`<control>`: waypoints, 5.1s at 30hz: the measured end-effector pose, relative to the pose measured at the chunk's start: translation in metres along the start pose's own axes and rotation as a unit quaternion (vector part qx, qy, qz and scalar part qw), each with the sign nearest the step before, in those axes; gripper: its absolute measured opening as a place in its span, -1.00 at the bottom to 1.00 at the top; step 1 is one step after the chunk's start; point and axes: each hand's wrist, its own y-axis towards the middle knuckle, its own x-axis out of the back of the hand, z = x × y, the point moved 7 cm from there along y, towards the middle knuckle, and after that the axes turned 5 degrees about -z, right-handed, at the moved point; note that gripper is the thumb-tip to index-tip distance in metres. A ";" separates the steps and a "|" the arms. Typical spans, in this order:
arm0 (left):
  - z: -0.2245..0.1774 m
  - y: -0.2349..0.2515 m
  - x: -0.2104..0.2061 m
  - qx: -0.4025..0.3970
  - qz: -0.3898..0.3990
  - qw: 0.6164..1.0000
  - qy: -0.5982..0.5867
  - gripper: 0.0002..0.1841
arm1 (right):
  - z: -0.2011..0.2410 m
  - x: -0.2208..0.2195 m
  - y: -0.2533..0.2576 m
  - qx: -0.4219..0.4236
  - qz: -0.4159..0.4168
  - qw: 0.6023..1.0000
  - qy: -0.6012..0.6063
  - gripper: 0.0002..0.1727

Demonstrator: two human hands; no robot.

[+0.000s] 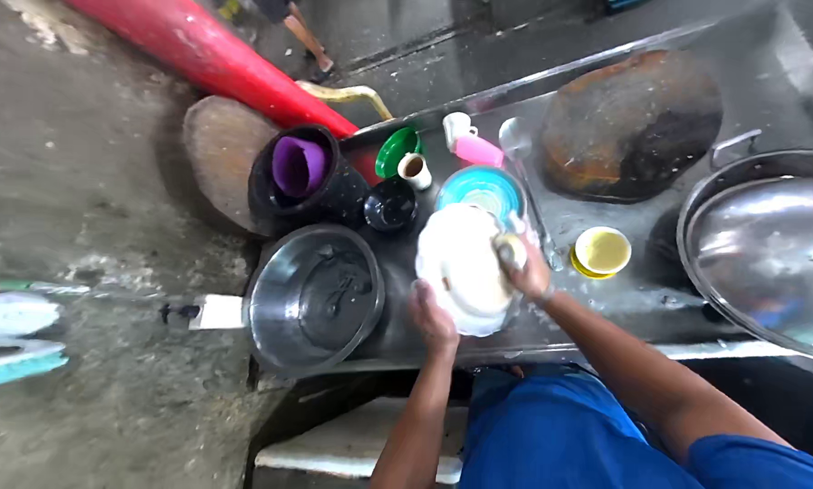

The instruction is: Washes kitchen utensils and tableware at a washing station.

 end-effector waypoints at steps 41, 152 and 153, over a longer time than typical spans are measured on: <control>0.171 0.203 0.178 0.339 0.074 0.923 0.167 -0.57 | -0.066 -0.087 -0.061 -0.534 0.099 0.794 0.273 -0.47; 0.224 -0.060 -0.043 0.311 0.226 0.908 0.169 -0.44 | -0.122 0.008 -0.126 0.070 0.421 0.844 -0.325 -0.32; 0.224 -0.061 -0.043 0.308 0.231 0.907 0.169 -0.43 | -0.129 0.028 -0.105 0.025 0.394 0.838 -0.377 -0.32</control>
